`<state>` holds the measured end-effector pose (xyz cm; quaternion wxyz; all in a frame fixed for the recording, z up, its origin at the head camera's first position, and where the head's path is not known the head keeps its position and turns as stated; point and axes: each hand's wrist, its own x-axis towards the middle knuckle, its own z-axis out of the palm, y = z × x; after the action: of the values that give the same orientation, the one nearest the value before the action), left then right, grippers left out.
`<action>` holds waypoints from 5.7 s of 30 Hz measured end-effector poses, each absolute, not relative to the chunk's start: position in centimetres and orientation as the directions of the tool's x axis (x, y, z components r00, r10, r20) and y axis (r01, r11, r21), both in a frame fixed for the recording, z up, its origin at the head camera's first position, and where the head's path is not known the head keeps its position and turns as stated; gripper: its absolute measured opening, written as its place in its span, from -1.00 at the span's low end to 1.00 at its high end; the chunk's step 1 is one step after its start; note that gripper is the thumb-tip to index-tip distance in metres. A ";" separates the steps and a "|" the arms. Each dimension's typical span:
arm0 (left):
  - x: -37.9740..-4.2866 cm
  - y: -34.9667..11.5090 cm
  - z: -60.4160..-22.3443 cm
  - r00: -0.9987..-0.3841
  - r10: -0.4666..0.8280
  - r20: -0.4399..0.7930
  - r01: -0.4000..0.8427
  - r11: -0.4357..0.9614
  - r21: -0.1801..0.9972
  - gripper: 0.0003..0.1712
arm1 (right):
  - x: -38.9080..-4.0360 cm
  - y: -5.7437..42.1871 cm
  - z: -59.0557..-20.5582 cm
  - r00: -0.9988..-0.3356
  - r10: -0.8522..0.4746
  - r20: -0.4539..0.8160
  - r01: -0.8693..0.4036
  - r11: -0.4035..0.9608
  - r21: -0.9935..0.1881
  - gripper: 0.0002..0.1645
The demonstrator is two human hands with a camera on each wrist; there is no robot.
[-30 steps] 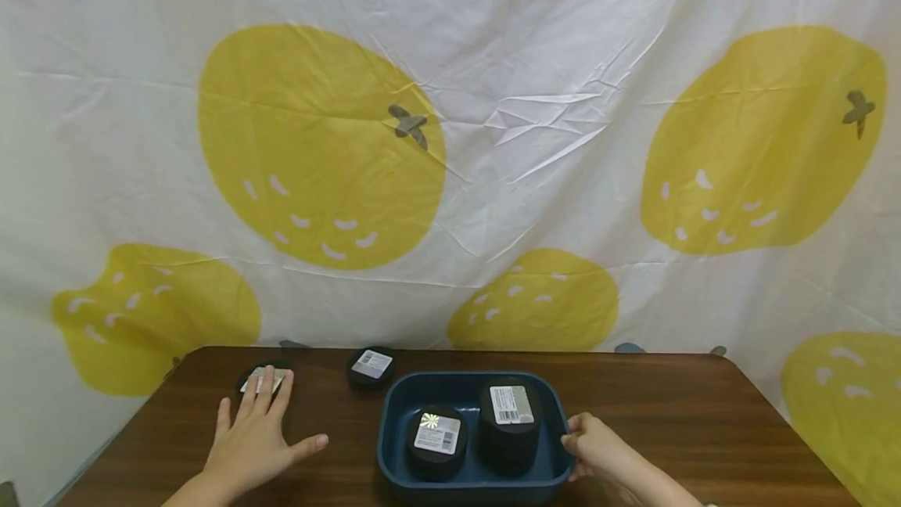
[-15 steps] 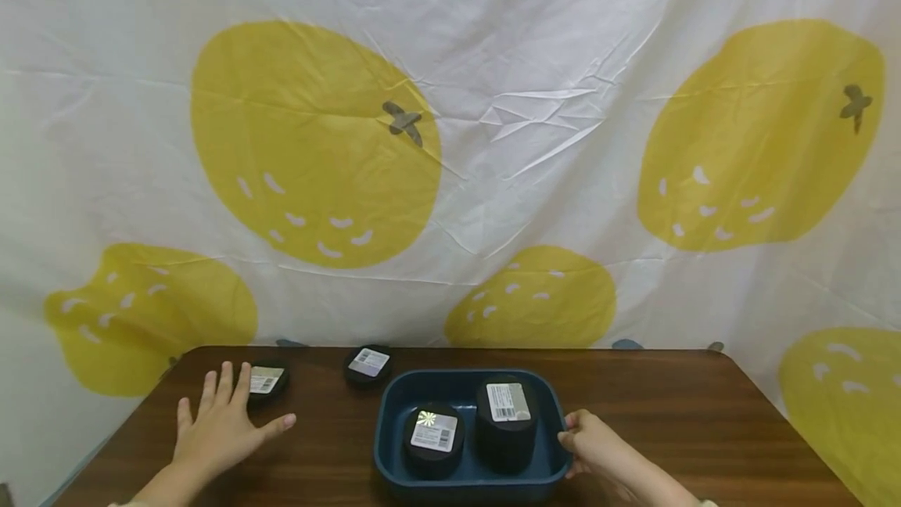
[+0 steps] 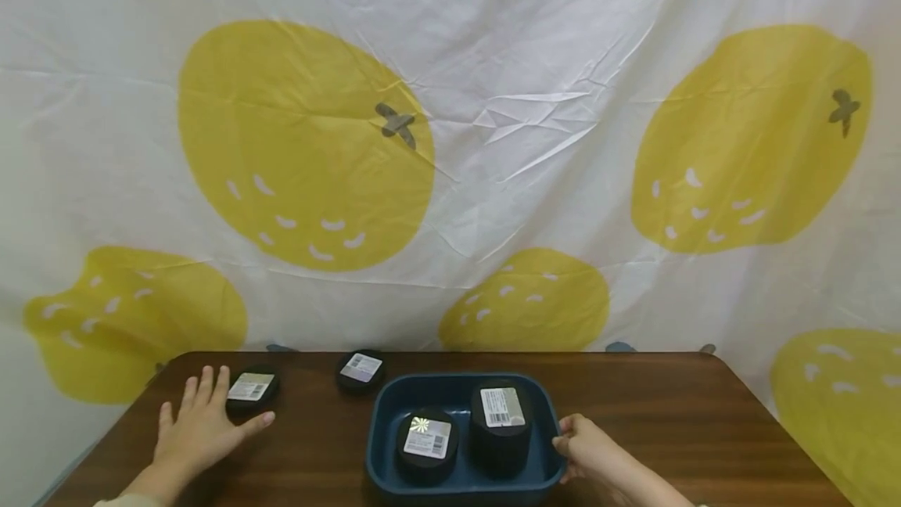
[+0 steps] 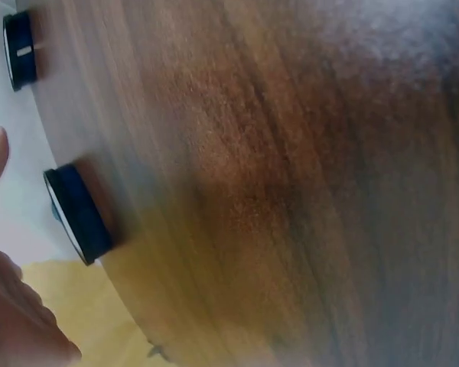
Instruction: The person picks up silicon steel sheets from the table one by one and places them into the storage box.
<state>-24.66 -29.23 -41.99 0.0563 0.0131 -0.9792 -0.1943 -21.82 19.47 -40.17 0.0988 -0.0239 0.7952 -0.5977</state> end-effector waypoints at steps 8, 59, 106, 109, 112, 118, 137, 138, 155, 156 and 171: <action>-25.9 -29.4 -41.9 -0.986 -0.046 0.160 0.023 0.912 0.410 0.36 | -21.5 20.1 -40.1 -0.967 -0.218 -0.128 0.059 0.296 -0.953 -0.83; -29.6 -31.2 -44.2 -0.997 -0.072 0.018 -0.051 0.838 0.543 0.23 | -21.7 19.6 -40.0 -0.974 -0.160 -0.158 0.100 0.320 -0.942 -0.82; -26.6 -27.2 -42.8 -0.986 -0.075 0.147 0.017 0.840 0.542 0.14 | -21.6 19.6 -40.2 -0.975 -0.166 -0.149 0.093 0.303 -0.948 -0.79; -26.6 -26.4 -42.3 -0.986 -0.061 0.156 0.036 0.833 0.553 0.14 | -21.5 19.5 -40.3 -0.976 -0.157 -0.152 0.099 0.304 -0.948 -0.79; -26.4 -25.5 -41.7 -0.983 -0.041 0.182 0.068 0.829 0.555 0.12 | -21.5 19.4 -40.3 -0.977 -0.153 -0.150 0.099 0.299 -0.949 -0.79; -26.1 -23.7 -40.9 -0.971 -0.005 0.240 0.133 0.823 0.552 0.07 | -21.5 19.5 -40.1 -0.977 -0.158 -0.142 0.089 0.303 -0.949 -0.80; -25.6 -17.8 -38.7 -0.953 0.081 0.291 0.248 0.760 0.601 0.00 | -21.6 19.8 -40.2 -0.978 -0.168 -0.127 0.067 0.322 -0.944 -0.84; -25.5 -17.5 -38.7 -0.954 0.085 0.286 0.249 0.757 0.604 0.01 | -21.6 19.8 -40.2 -0.977 -0.173 -0.126 0.065 0.321 -0.945 -0.84; -24.6 -12.7 -38.0 -0.948 0.203 0.245 0.315 0.704 0.637 0.00 | -21.7 19.6 -40.3 -0.976 -0.188 -0.108 0.044 0.316 -0.948 -0.85; -24.6 -12.5 -38.0 -0.947 0.212 0.240 0.318 0.704 0.635 0.00 | -21.7 19.6 -40.3 -0.976 -0.188 -0.108 0.044 0.318 -0.947 -0.85; -24.4 -9.6 -39.2 -0.887 0.381 0.259 0.460 0.703 0.542 0.01 | -21.7 19.7 -40.3 -0.975 -0.191 -0.116 0.055 0.300 -0.952 -0.86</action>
<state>-24.37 -9.61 -39.18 0.0638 -0.2286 -0.9206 -0.3101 -21.68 19.68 -40.32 0.1042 -0.0427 0.7993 -0.5902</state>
